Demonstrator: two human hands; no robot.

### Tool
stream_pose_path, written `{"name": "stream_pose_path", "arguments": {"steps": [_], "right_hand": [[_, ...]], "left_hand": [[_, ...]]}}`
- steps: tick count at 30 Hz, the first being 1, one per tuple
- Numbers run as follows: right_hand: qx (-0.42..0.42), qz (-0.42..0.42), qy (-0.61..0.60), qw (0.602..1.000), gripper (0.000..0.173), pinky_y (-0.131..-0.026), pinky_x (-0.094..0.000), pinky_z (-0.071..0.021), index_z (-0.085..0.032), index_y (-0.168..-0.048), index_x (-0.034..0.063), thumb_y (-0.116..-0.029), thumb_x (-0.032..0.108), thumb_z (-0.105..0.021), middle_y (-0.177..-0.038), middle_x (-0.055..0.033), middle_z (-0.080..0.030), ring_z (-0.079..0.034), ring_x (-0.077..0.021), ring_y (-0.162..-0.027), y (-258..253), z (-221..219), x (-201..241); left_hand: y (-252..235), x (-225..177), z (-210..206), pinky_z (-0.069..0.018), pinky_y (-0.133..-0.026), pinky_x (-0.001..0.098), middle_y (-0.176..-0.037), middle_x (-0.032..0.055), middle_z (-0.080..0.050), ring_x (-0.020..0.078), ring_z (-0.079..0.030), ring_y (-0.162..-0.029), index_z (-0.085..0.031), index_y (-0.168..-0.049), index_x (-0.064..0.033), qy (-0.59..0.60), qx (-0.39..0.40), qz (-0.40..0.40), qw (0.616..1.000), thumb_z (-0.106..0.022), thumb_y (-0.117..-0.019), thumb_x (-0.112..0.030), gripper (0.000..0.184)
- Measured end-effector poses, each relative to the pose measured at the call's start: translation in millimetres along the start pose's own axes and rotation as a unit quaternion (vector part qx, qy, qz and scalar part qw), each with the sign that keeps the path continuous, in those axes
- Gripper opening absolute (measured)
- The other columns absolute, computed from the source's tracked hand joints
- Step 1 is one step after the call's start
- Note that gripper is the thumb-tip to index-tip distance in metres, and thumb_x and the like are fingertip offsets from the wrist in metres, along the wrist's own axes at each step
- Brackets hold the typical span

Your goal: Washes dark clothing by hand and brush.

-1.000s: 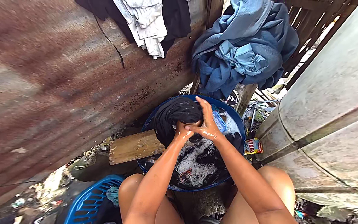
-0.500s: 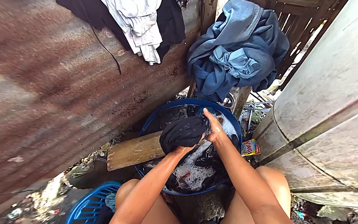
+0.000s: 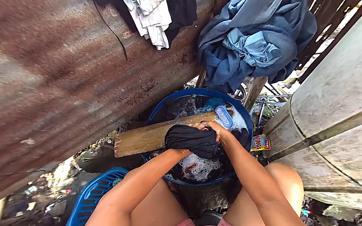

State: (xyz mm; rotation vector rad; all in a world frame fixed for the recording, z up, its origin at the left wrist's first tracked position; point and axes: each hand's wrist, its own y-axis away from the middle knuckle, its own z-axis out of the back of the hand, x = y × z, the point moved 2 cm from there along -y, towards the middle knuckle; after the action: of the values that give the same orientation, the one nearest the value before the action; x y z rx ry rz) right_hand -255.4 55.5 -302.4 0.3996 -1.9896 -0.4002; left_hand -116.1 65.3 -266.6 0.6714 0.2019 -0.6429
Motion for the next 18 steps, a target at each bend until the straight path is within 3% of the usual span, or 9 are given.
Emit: {"name": "stream_pose_path", "arguments": {"steps": [1,2,4,6,8,10,14,16,18], "right_hand": [[-0.019,0.003,-0.014,1.000,0.031,-0.073,-0.0306,-0.0567,-0.063,-0.107,0.0078,-0.1101,0.019,-0.034,-0.087,-0.0031,-0.068,-0.066,-0.0120,-0.079,-1.9,-0.5,-0.4],[-0.035,0.008,-0.030,0.999,0.036,-0.074,-0.0351,-0.0575,-0.064,-0.116,0.0074,-0.1112,0.025,-0.033,-0.092,-0.0052,-0.069,-0.067,-0.0149,-0.082,0.8,-3.6,1.4],[-0.060,0.036,-0.035,0.997,0.040,-0.073,-0.0381,-0.0580,-0.060,-0.119,0.0117,-0.1114,0.036,-0.029,-0.093,-0.0043,-0.069,-0.067,-0.0159,-0.082,9.4,-15.9,13.7],[-0.028,0.070,-0.008,0.997,0.040,-0.084,-0.0402,-0.0591,-0.054,-0.132,0.0125,-0.1123,0.040,-0.033,-0.108,-0.0049,-0.069,-0.069,-0.0173,-0.096,14.7,-24.5,25.1],[-0.009,0.089,0.093,0.992,0.039,-0.085,-0.0394,-0.0583,-0.047,-0.140,0.0124,-0.1119,0.036,-0.035,-0.117,-0.0043,-0.066,-0.068,-0.0176,-0.101,13.4,-23.0,26.4],[-0.024,0.086,0.181,0.979,0.038,-0.084,-0.0387,-0.0578,-0.047,-0.142,0.0107,-0.1111,0.032,-0.040,-0.120,-0.0060,-0.068,-0.069,-0.0181,-0.102,6.4,-14.4,21.7],[-0.059,0.035,0.237,0.969,0.031,-0.079,-0.0372,-0.0578,-0.051,-0.134,0.0095,-0.1114,0.029,-0.041,-0.110,-0.0060,-0.066,-0.069,-0.0172,-0.093,-8.7,-9.1,1.2],[-0.055,0.007,0.265,0.963,0.030,-0.080,-0.0385,-0.0565,-0.051,-0.134,0.0074,-0.1119,0.027,-0.042,-0.110,-0.0083,-0.064,-0.067,-0.0179,-0.091,-12.6,-18.7,-11.2],[-0.037,-0.020,0.302,0.952,0.032,-0.079,-0.0383,-0.0560,-0.050,-0.136,0.0043,-0.1123,0.024,-0.042,-0.111,-0.0116,-0.063,-0.066,-0.0185,-0.090,-15.9,-32.5,-26.7]], "left_hand": [[-2.2,5.8,4.1,-0.0449,-0.103,0.0462,-0.125,0.0285,-0.062,0.0369,-0.059,-0.117,-0.062,-0.122,0.0102,0.019,-0.090,-0.013,0.996,-0.065,-0.0997,-0.009,0.029],[-4.1,19.7,8.1,-0.0461,-0.105,0.0478,-0.124,0.0267,-0.065,0.0360,-0.061,-0.120,-0.065,-0.123,0.0076,0.009,-0.136,-0.048,0.989,-0.072,-0.0951,-0.014,0.036],[-4.7,31.3,30.1,-0.0433,-0.109,0.0499,-0.128,0.0249,-0.065,0.0347,-0.060,-0.126,-0.066,-0.127,0.0042,0.001,-0.162,-0.109,0.981,-0.065,-0.0996,-0.025,0.040],[18.1,41.2,65.6,-0.0373,-0.116,0.0435,-0.136,0.0222,-0.062,0.0287,-0.055,-0.134,-0.063,-0.133,0.0033,0.076,-0.204,-0.103,0.971,-0.059,-0.1044,-0.028,0.043],[57.2,61.6,100.6,-0.0380,-0.117,0.0382,-0.135,0.0186,-0.064,0.0219,-0.056,-0.133,-0.063,-0.132,0.0027,0.144,-0.287,-0.083,0.943,-0.066,-0.1001,-0.031,0.046],[101.7,87.3,128.5,-0.0418,-0.114,0.0346,-0.130,0.0144,-0.067,0.0150,-0.058,-0.128,-0.064,-0.130,0.0018,0.184,-0.355,-0.042,0.916,-0.076,-0.0925,-0.029,0.050],[185.7,144.6,144.9,-0.0480,-0.107,0.0289,-0.124,0.0073,-0.067,0.0062,-0.060,-0.119,-0.063,-0.129,-0.0016,0.241,-0.418,0.065,0.874,-0.084,-0.0835,-0.019,0.053],[217.7,173.9,133.1,-0.0494,-0.105,0.0319,-0.125,0.0072,-0.067,0.0078,-0.061,-0.118,-0.062,-0.129,-0.0033,0.260,-0.412,0.126,0.864,-0.083,-0.0840,-0.017,0.052],[239.7,204.1,105.3,-0.0489,-0.106,0.0428,-0.127,0.0130,-0.066,0.0178,-0.061,-0.121,-0.063,-0.130,-0.0012,0.295,-0.394,0.210,0.845,-0.082,-0.0855,-0.020,0.052]]}}
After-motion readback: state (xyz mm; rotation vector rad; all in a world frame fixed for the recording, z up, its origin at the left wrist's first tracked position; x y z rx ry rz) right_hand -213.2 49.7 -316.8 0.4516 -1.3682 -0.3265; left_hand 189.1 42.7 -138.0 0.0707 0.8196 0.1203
